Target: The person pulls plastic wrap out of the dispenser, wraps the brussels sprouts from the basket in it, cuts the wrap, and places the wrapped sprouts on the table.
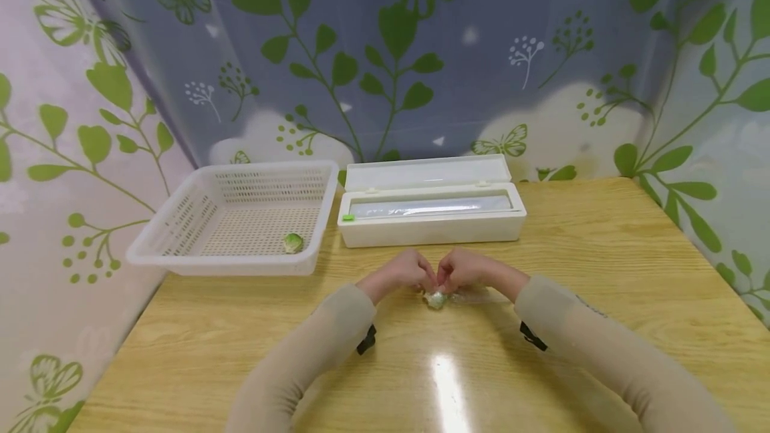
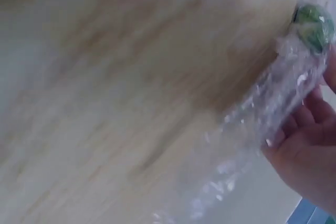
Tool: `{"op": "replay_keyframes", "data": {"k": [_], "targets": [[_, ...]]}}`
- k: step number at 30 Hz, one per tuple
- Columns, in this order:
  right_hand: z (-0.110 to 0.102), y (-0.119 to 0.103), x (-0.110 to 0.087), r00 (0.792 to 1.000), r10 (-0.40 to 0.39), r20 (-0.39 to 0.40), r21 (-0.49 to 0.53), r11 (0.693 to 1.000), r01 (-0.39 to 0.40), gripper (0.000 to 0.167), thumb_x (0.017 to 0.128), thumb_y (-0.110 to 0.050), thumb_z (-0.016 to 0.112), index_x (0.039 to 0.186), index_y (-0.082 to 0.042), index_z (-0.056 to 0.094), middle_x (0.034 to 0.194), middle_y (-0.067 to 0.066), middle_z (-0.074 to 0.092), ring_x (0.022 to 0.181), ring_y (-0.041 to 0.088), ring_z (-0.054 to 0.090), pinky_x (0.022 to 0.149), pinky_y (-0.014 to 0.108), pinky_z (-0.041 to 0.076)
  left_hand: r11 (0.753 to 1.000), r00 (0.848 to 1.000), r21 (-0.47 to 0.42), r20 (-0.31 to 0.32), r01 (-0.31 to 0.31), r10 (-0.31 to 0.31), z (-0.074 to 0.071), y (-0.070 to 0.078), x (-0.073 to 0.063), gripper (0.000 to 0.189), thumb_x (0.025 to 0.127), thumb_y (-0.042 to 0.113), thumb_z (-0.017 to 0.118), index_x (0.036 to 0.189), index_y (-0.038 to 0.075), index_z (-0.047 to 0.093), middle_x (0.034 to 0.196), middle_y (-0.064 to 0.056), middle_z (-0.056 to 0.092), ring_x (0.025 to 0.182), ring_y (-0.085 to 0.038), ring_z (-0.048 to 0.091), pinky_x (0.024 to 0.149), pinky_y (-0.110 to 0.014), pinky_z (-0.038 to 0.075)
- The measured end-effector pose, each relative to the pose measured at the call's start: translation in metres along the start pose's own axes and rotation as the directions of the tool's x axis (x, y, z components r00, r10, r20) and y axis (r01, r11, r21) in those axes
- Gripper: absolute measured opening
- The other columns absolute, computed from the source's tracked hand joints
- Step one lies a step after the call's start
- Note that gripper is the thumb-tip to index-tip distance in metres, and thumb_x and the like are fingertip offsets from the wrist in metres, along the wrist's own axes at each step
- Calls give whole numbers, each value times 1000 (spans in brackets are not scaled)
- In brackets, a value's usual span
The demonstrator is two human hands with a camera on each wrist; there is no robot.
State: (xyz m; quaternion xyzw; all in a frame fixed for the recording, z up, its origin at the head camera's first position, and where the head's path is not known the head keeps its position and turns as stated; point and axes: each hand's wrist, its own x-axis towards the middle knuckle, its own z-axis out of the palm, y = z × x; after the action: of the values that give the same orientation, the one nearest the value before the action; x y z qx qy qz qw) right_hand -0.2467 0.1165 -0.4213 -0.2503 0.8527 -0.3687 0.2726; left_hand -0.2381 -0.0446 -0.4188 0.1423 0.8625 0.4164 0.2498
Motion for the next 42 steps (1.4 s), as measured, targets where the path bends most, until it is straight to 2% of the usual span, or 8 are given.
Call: {"op": "replay_keyframes", "data": {"k": [9,15,19,22,26,33,37,42], "targets": [[-1,-7,-5,980,-57,190,-36,997,65,5,75,-2,60,80,-1,57,60,-4,43,52,6,35,49,19,30,996,998,71,34,-51,49,0,3,3,17,64,-5,71,66,2,56,67,-1,52,59,-11,43,50,-21,37],[1,-4,-12,993,-57,104,-61,996,64,18,81,-16,63,83,2,63,66,-2,54,58,7,44,54,22,39,970,986,190,-44,-151,162,-1,3,-5,16,68,4,73,75,4,58,70,0,54,69,-12,49,63,-23,43],[-4,-4,-17,1000,-16,1,1,1000,16,23,80,-20,65,87,1,61,74,2,58,65,11,50,62,31,46,982,974,38,-125,-187,190,-9,-1,-8,19,79,12,65,92,0,59,85,-4,58,82,-16,53,72,-26,45],[-12,-5,-19,996,35,-83,121,992,-25,26,79,-20,64,90,3,57,78,5,57,68,14,53,66,36,48,969,972,-176,-188,-175,142,-20,2,-12,24,88,14,55,104,-4,53,98,-16,57,89,-20,54,78,-33,45],[-21,-6,-19,983,101,-155,263,963,-57,33,81,-19,61,98,7,49,84,9,54,72,15,54,73,37,48,944,981,-311,-188,-114,57,-26,1,-12,27,92,16,46,109,-5,49,107,-23,54,95,-25,55,83,-43,43],[-25,2,-13,982,96,-163,272,961,-49,44,84,-17,58,113,13,45,97,15,56,78,18,56,72,36,48,992,997,-114,-52,-63,57,-19,-7,0,30,91,17,51,109,-6,51,98,-15,58,90,-25,58,74,-33,48],[-25,10,-4,975,-1,-221,4,1000,2,35,82,-18,62,102,10,55,94,16,60,84,24,57,71,35,48,992,995,100,-54,-78,84,-17,-6,4,28,88,13,54,108,-8,52,93,-13,59,82,-22,59,67,-27,48],[-19,15,4,950,-137,-282,-256,965,63,24,75,-11,69,89,7,62,82,13,63,79,25,58,70,34,48,964,991,248,-70,-94,115,-18,-1,7,25,85,7,57,105,-6,54,94,-12,59,81,-20,57,68,-24,47]]}}
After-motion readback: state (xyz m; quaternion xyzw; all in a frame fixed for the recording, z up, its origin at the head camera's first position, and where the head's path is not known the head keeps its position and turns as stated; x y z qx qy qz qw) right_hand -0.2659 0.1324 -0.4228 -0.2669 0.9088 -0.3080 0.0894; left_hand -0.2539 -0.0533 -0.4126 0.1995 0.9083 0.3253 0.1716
